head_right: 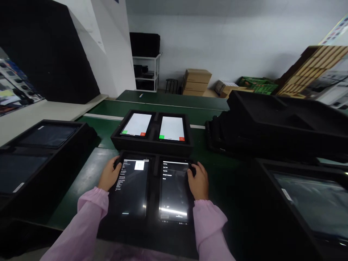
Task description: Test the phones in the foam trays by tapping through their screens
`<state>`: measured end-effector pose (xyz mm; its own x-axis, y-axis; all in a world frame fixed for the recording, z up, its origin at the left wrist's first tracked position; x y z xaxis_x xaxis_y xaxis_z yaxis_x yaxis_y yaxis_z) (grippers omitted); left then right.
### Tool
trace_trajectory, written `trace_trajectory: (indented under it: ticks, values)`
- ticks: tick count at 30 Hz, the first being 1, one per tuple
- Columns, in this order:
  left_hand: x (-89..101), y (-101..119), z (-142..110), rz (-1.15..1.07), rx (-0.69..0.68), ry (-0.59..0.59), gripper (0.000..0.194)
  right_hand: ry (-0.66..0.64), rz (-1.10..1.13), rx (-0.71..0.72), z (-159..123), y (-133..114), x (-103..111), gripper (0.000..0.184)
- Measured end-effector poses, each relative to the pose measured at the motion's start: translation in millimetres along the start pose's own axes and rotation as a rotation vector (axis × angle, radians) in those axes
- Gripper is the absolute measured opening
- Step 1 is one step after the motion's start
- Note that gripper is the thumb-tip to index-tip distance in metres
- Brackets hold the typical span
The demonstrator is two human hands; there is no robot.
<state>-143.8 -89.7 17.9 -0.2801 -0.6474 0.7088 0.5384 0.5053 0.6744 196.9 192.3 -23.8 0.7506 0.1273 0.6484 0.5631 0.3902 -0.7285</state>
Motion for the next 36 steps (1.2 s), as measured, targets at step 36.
trace_trajectory:
  ticks: [36]
  values:
    - [0.8, 1, -4, -0.020, 0.027, -0.002, 0.041, -0.063, 0.124, 0.123, -8, -19, 2, 0.040]
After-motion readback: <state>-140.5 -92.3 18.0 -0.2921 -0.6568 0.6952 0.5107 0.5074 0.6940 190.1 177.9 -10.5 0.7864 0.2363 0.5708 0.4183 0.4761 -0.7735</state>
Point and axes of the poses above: each hand's wrist, its own z-axis towards the middle knuckle, its own x-axis out of the back of the hand, y = z × x, the point moved 8 cm from there along z, towards the middle knuckle, and after that the axes turned 1 degree about -x, right-handed, at the moved point
